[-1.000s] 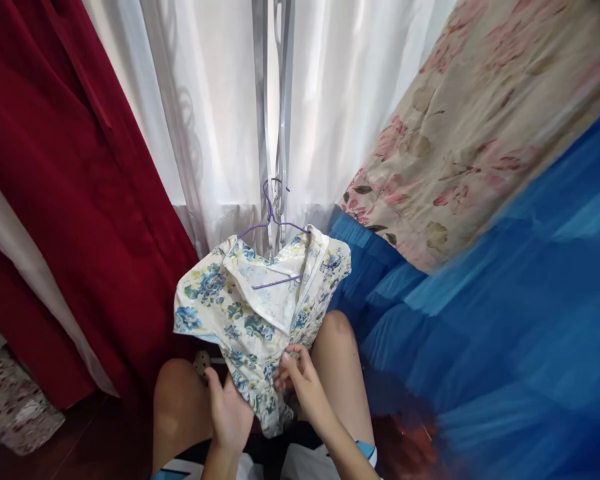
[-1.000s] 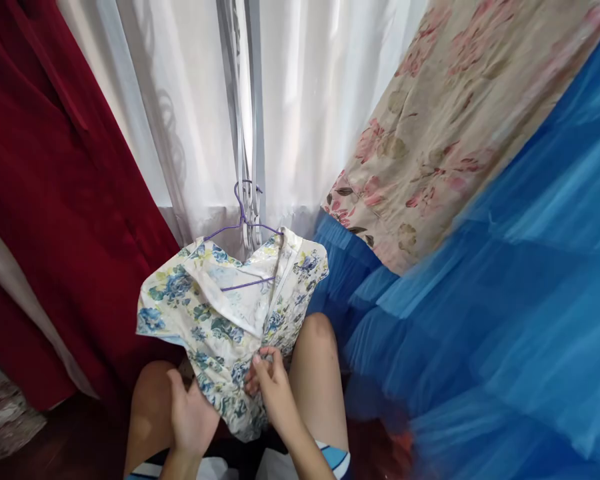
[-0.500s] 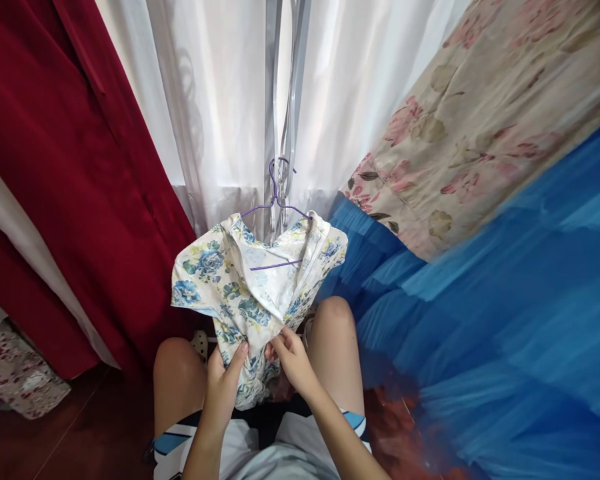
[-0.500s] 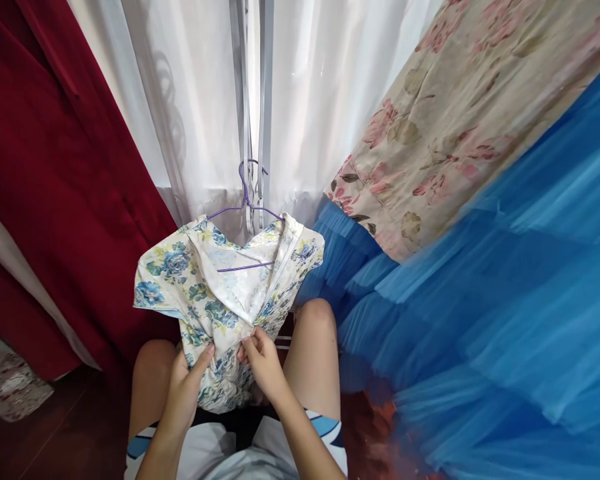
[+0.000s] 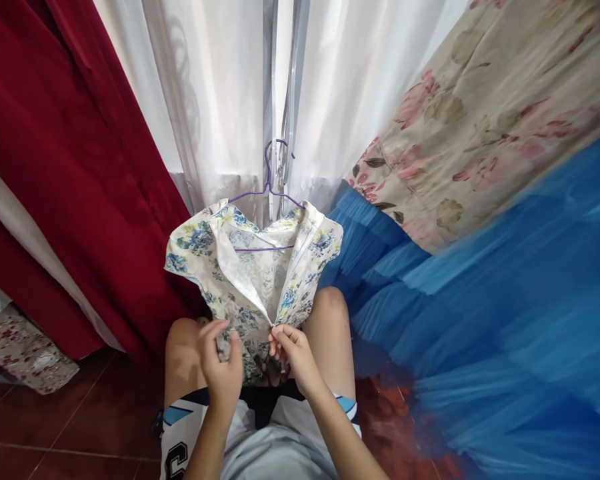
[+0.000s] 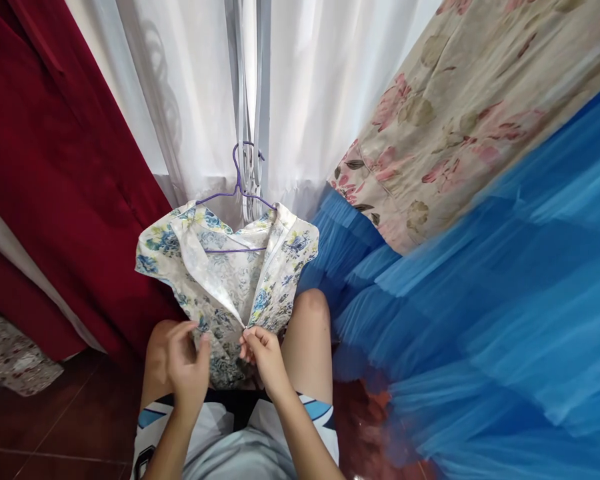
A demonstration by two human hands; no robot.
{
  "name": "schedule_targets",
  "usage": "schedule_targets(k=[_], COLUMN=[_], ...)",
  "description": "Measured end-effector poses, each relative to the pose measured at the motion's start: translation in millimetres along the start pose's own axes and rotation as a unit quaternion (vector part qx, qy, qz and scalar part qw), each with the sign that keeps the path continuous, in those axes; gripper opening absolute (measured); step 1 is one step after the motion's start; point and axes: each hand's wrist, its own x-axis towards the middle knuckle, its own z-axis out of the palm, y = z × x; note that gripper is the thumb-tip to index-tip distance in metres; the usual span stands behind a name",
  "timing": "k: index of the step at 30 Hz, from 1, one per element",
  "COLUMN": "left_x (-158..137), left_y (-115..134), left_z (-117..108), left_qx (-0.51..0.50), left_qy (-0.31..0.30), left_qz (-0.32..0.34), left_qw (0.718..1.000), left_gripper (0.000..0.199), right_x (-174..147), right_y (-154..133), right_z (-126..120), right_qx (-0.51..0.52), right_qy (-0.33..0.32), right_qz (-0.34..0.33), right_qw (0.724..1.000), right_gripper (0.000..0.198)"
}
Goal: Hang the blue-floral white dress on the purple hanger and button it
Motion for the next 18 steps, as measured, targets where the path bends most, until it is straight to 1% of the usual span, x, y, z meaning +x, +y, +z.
schedule_targets(k=[1, 2, 3, 4, 5, 7, 9, 11, 12, 14, 16, 18], left_x=[-6.4, -12.5, -18.1, -22.8, -26.4, -30.1, -30.5, -29.0, -28.1, -26.2, -24.8, -25.2], left_y=[-1.9, -3.6, -4.9, -5.6, -5.6, -4.2, -2.6, -3.3, -4.8, -9.4, -13.4, -14.3], left_z=[5.7, 11.5, 17.2, 22.3, 26.7, 32.8, 35.4, 35.2, 34.4, 31.8, 28.8, 26.8], left_qx=[0.012, 0.016, 0.015, 0.011, 0.005, -0.002, -0.005, -0.003, 0.002, 0.023, 0.048, 0.066], left_qy=[-0.080, -0.158, -0.216, -0.246, -0.252, -0.242, -0.230, -0.229, -0.231, -0.246, -0.266, -0.281], left_qz=[0.008, -0.001, -0.024, -0.051, -0.076, -0.108, -0.110, -0.092, -0.080, -0.061, -0.044, -0.026], left_qw=[0.997, 0.987, 0.976, 0.968, 0.965, 0.964, 0.967, 0.969, 0.970, 0.967, 0.962, 0.957], left_gripper=[0.024, 0.018, 0.016, 0.016, 0.015, 0.012, 0.009, 0.005, 0.004, 0.009, 0.014, 0.013], right_x=[-1.7, -3.3, -4.9, -6.4, -7.7, -9.1, -6.7, 2.5, 10.4, 32.4, 59.4, 85.0], right_y=[-1.0, -1.7, -2.3, -3.0, -4.0, -8.4, -18.1, -35.5, -47.4, -77.3, -112.8, -148.8], right_z=[0.2, 0.4, 0.6, 1.0, 1.5, 3.5, 7.7, 14.6, 19.1, 29.5, 39.9, 48.2], right_qx=[-0.005, -0.009, -0.012, -0.015, -0.018, -0.029, -0.044, -0.049, -0.049, -0.044, -0.026, 0.008], right_qy=[-0.005, -0.012, -0.021, -0.033, -0.043, -0.055, -0.052, -0.043, -0.035, -0.013, 0.019, 0.022], right_qz=[-0.001, -0.002, -0.002, -0.001, 0.002, 0.008, -0.001, -0.018, -0.032, -0.077, -0.151, -0.187], right_qw=[1.000, 1.000, 1.000, 0.999, 0.999, 0.998, 0.998, 0.998, 0.998, 0.996, 0.988, 0.982], right_gripper=[0.034, 0.034, 0.034, 0.035, 0.036, 0.036, 0.036, 0.035, 0.035, 0.033, 0.034, 0.035])
